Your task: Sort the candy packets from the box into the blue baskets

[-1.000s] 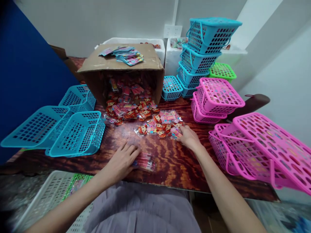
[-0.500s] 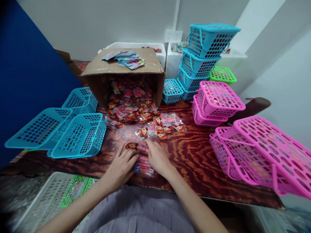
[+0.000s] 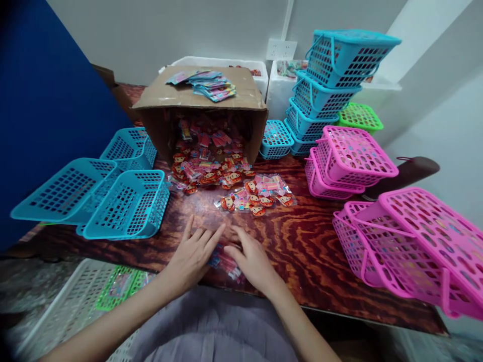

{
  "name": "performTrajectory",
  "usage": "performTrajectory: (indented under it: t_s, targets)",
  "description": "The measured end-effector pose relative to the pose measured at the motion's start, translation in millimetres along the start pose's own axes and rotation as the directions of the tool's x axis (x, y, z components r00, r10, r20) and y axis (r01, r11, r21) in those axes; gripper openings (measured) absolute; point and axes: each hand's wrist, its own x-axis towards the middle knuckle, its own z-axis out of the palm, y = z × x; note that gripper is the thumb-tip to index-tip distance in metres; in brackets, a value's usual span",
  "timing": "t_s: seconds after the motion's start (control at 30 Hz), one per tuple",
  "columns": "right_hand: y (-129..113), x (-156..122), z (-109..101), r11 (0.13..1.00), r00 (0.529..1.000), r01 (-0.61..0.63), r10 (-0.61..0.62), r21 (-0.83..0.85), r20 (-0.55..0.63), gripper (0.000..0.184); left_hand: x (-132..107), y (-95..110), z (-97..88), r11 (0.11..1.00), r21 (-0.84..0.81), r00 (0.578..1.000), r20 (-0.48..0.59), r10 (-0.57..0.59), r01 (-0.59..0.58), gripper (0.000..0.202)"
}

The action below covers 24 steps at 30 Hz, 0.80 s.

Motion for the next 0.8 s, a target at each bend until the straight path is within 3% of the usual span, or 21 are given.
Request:
performTrajectory:
  t_s: [0.1, 0.23, 0.3, 0.4, 0.5, 0.57, 0.67, 0.73, 0.77, 0.8]
  targets:
    - [11, -12, 1, 0.97, 0.987, -0.032, 0.069, 0.24, -0.147, 0.038, 10, -4, -5.3, 0.999, -0.039, 0.999, 0.046, 0.013, -0.011, 0.048]
    - [26, -20, 17, 0.901, 0.877, 0.091, 0.129, 0.423, -0.464, 0.044, 22, -7, -8.2, 0.988, -0.149, 0.993, 0.118, -0.029, 0.047, 0.034]
    - [26, -15, 32, 0.887, 0.846, 0.114, 0.149, 0.447, -0.511, 0.045, 25, -6, -9.5, 0.988, -0.147, 0.985, 0.17, -0.029, 0.054, 0.034]
    - [18, -3, 53, 0.883, 0.837, 0.112, 0.164, 0.457, -0.522, 0.046, 26, -2, -10.8, 0.996, -0.069, 0.981, 0.191, -0.033, 0.047, 0.045]
    - [14, 4, 57, 0.905, 0.822, 0.092, 0.166, 0.416, -0.545, 0.046, 22, 1, -9.0, 0.998, -0.008, 0.984, 0.168, -0.052, 0.054, 0.051]
    - [18, 8, 43, 0.928, 0.871, 0.065, 0.126, 0.366, -0.475, 0.043, 19, 3, -6.1, 0.998, -0.001, 0.986, 0.16, -0.055, 0.056, 0.044]
    - [26, 28, -7, 0.973, 0.93, 0.067, 0.02, 0.221, -0.368, 0.037, 19, 4, -1.9, 0.999, -0.018, 0.981, 0.189, -0.032, 0.037, 0.031]
    - [29, 57, -51, 0.996, 0.891, 0.056, -0.083, -0.072, -0.446, 0.033, 23, 3, -1.0, 0.999, -0.027, 0.975, 0.22, -0.017, 0.024, 0.027]
    - [30, 75, -71, 0.957, 0.884, -0.004, -0.133, -0.291, -0.449, 0.035, 25, 3, -1.2, 0.999, -0.028, 0.972, 0.234, -0.015, 0.023, 0.026]
    - [29, 94, -90, 0.852, 0.914, -0.072, -0.152, -0.519, -0.376, 0.038, 27, 3, -1.7, 0.999, -0.027, 0.97, 0.244, -0.018, 0.025, 0.025]
